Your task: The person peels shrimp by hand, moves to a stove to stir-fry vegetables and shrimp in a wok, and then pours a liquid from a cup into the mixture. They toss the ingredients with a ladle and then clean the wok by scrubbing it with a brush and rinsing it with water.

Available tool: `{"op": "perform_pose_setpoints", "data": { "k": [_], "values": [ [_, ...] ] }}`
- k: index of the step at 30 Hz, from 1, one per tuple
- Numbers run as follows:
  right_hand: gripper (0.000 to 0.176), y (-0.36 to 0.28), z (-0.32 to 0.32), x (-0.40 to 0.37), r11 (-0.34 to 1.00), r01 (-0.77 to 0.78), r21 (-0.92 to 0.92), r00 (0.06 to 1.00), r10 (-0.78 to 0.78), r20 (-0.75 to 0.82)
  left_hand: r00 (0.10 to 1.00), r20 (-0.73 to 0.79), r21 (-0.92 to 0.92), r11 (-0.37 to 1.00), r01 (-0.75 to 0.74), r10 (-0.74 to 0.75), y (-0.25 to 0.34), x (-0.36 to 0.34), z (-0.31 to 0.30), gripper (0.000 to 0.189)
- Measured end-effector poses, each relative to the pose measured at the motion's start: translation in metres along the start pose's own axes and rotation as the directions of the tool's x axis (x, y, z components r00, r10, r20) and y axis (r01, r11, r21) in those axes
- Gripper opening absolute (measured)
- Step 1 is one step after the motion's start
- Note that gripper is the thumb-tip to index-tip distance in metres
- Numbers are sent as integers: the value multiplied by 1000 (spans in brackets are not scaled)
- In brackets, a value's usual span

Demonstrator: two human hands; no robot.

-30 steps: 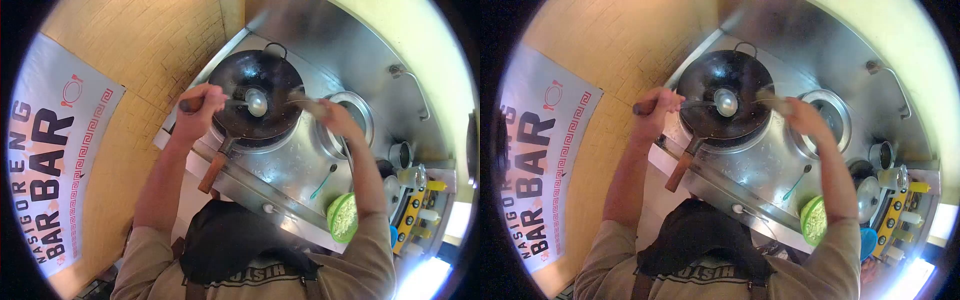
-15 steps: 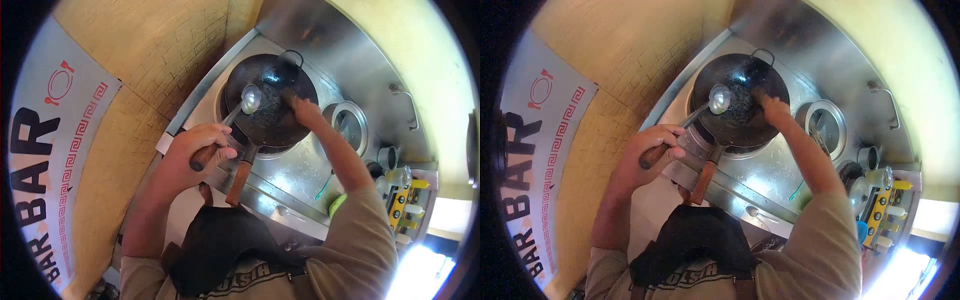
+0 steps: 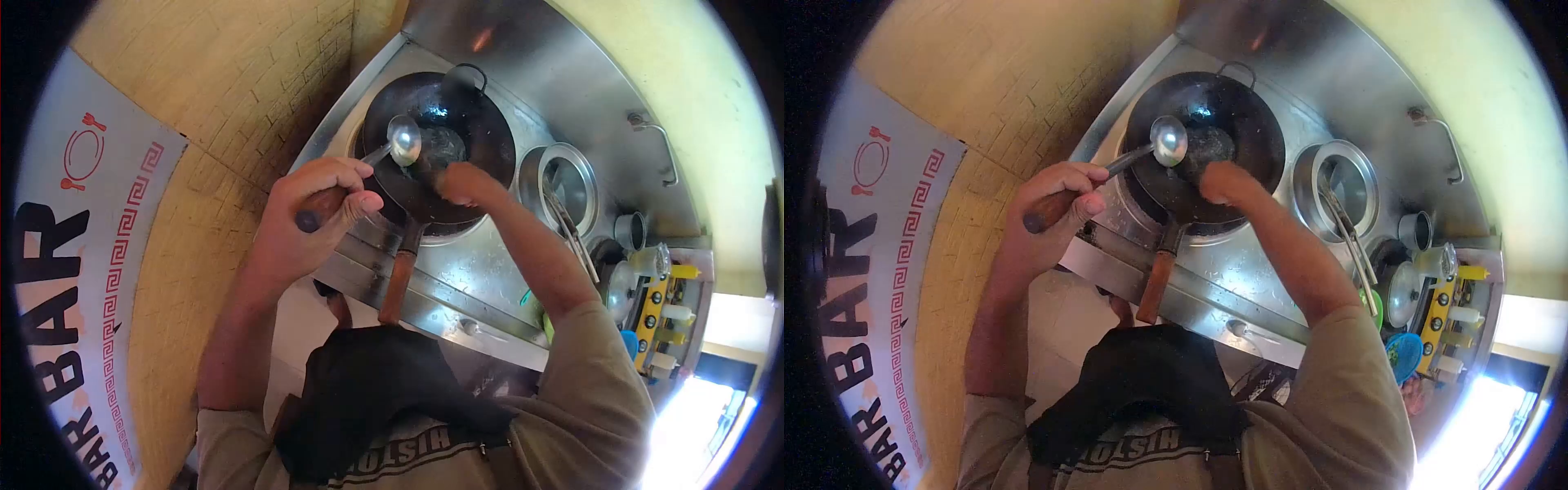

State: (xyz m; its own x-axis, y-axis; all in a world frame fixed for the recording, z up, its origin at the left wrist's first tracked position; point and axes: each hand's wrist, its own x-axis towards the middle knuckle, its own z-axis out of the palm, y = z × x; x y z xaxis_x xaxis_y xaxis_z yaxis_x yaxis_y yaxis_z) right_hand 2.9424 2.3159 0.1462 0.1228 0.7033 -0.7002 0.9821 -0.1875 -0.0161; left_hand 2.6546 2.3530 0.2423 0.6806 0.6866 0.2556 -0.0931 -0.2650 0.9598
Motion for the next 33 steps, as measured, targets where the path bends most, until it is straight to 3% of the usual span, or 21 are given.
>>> {"op": "perform_pose_setpoints", "data": {
  "k": [1,2,4,8,11,14,17,19,22,25,26,29,32,33],
  "values": [
    [24,-14,-4,-12,984,-121,133,989,109,96,1000,-23,-56,998,11,-13,1,1,2,15],
    [24,-18,8,-25,998,-47,29,997,46,57,999,-42,-113,993,24,-29,2,2,3,16],
    [25,-17,31,-51,977,92,-195,996,-94,-3,998,-53,-49,999,-24,22,4,9,1,17],
    [25,52,43,0,974,-6,-228,992,-22,-121,995,-77,8,998,-65,65,18,13,-3,20],
    [24,21,9,30,987,-87,139,994,77,74,988,-124,19,996,-85,87,23,16,-1,22],
    [23,-27,18,-30,971,140,-192,988,-148,-31,985,-123,26,992,-121,124,21,18,-1,24],
    [24,18,37,-31,934,36,-356,999,-44,-16,980,-162,96,990,-100,115,27,14,-4,26],
    [24,66,26,-5,949,-86,-304,976,18,-218,973,-198,63,992,-109,119,33,12,-7,20],
    [28,77,23,58,989,-150,-6,871,130,-473,963,-251,36,995,-92,98,41,7,-5,20],
    [32,55,60,56,987,-83,-141,893,11,-451,953,-265,68,989,-130,144,42,9,-7,21],
    [36,69,69,45,968,10,-250,930,-101,-354,954,-255,82,986,-143,159,42,8,-9,21],
    [37,116,36,11,963,-136,-233,889,15,-459,946,-280,73,986,-152,166,43,5,-14,22],
    [41,87,-22,7,964,-82,251,749,226,-623,946,-282,51,987,-151,160,47,1,-19,22],
    [41,81,-10,36,977,-92,190,773,191,-605,947,-283,59,988,-140,151,47,1,-18,22]
  ]
}}
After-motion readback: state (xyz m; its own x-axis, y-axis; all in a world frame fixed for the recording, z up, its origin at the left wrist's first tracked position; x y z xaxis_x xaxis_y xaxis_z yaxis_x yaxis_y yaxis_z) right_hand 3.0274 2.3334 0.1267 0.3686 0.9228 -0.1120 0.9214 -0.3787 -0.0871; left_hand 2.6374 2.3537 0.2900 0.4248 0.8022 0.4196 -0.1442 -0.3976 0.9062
